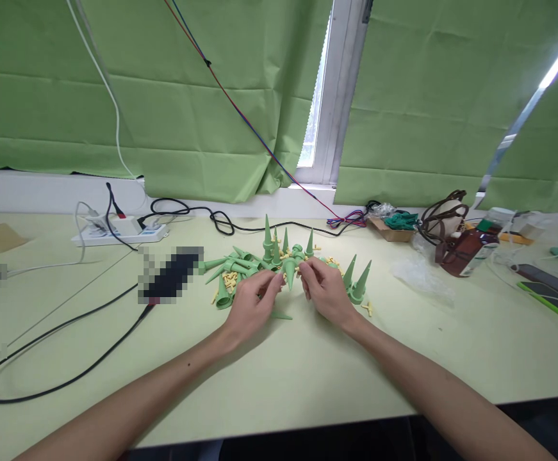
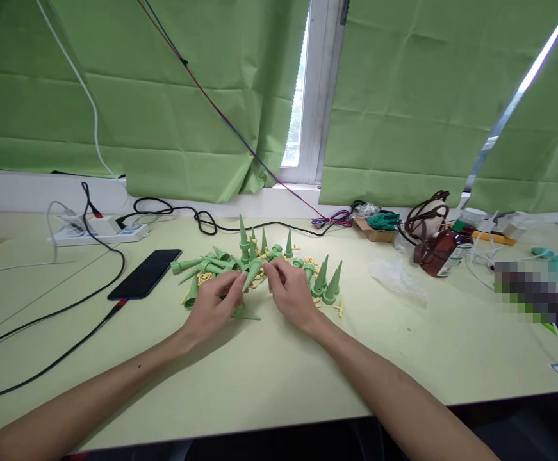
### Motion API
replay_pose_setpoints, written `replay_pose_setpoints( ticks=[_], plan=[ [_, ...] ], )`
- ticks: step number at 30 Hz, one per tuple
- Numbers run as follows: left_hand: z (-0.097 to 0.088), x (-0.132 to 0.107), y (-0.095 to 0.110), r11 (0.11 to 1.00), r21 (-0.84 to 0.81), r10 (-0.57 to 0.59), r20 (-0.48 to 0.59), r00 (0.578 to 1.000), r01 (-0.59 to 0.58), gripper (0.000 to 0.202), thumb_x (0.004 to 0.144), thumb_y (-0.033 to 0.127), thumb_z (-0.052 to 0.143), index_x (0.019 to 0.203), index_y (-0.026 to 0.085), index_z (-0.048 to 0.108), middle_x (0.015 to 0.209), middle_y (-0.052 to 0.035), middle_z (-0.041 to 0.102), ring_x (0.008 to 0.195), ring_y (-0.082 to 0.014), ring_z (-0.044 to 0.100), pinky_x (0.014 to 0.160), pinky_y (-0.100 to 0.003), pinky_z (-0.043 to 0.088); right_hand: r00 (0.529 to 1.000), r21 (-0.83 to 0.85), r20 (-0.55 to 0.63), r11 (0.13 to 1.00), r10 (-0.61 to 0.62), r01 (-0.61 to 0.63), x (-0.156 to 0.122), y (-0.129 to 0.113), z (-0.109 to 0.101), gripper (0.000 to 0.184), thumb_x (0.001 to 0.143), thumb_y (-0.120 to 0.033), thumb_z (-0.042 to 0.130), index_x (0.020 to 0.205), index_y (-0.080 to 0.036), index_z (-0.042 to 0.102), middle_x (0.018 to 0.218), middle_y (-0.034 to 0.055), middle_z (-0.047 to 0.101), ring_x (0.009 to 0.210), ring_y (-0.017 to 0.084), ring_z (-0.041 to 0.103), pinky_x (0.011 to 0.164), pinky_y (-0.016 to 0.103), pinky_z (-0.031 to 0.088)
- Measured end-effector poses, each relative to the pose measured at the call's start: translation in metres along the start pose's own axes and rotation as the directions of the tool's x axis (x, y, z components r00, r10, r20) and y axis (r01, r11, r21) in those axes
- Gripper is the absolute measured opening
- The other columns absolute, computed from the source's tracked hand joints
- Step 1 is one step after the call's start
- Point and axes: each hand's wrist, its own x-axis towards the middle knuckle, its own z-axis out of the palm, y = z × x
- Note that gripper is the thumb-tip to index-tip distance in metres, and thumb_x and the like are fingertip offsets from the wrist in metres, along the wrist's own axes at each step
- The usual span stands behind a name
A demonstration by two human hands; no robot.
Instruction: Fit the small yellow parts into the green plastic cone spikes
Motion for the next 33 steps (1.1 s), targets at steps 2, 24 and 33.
replay_pose_setpoints(
  ticks=[2, 24, 33],
  plan=[
    [-0.0007, 0.0002, 0.0012, 0.999, -0.036, -0.030, 0.035, 0.999, 0.032, 0.046, 0.099, 0.045, 0.040, 0.068, 0.016, 0.056, 0.063, -0.0004, 0.056, 0.059, -0.0128, 0.050, 0.058, -0.026, 0.040, 1.000, 0.018, 0.025, 1.000, -0.017, 0.017, -0.0004, -0.0006, -0.0001, 0.035, 0.100, -0.042, 0.044, 0.074, -0.021, 0.050, 0.056, -0.0050, 0.048, 0.050, 0.011, 0.045, 0.056, 0.025, 0.037],
    [-0.0042, 0.0001, -0.0003, 0.989, -0.132, -0.052, 0.156, 0.986, 0.073, 0.037, 0.095, 0.047, 0.050, 0.072, 0.018, 0.048, 0.063, 0.0026, 0.047, 0.058, -0.0118, 0.046, 0.056, -0.026, 0.038, 0.991, 0.068, 0.117, 0.996, -0.059, 0.052, -0.0028, 0.0039, -0.0007, 0.035, 0.100, -0.044, 0.043, 0.073, -0.022, 0.046, 0.055, -0.0048, 0.044, 0.050, 0.011, 0.041, 0.053, 0.026, 0.032],
    [-0.0018, -0.0014, -0.0051, 0.998, -0.042, 0.044, 0.065, 0.997, -0.041, 0.033, 0.089, 0.039, 0.061, 0.069, 0.019, 0.045, 0.066, 0.0028, 0.044, 0.061, -0.0115, 0.045, 0.054, -0.025, 0.037, 0.991, 0.013, 0.114, 0.998, -0.064, 0.063, -0.0022, 0.0032, -0.0012, 0.038, 0.100, -0.042, 0.043, 0.068, -0.022, 0.043, 0.053, -0.0046, 0.043, 0.050, 0.012, 0.039, 0.053, 0.027, 0.030]
  ],
)
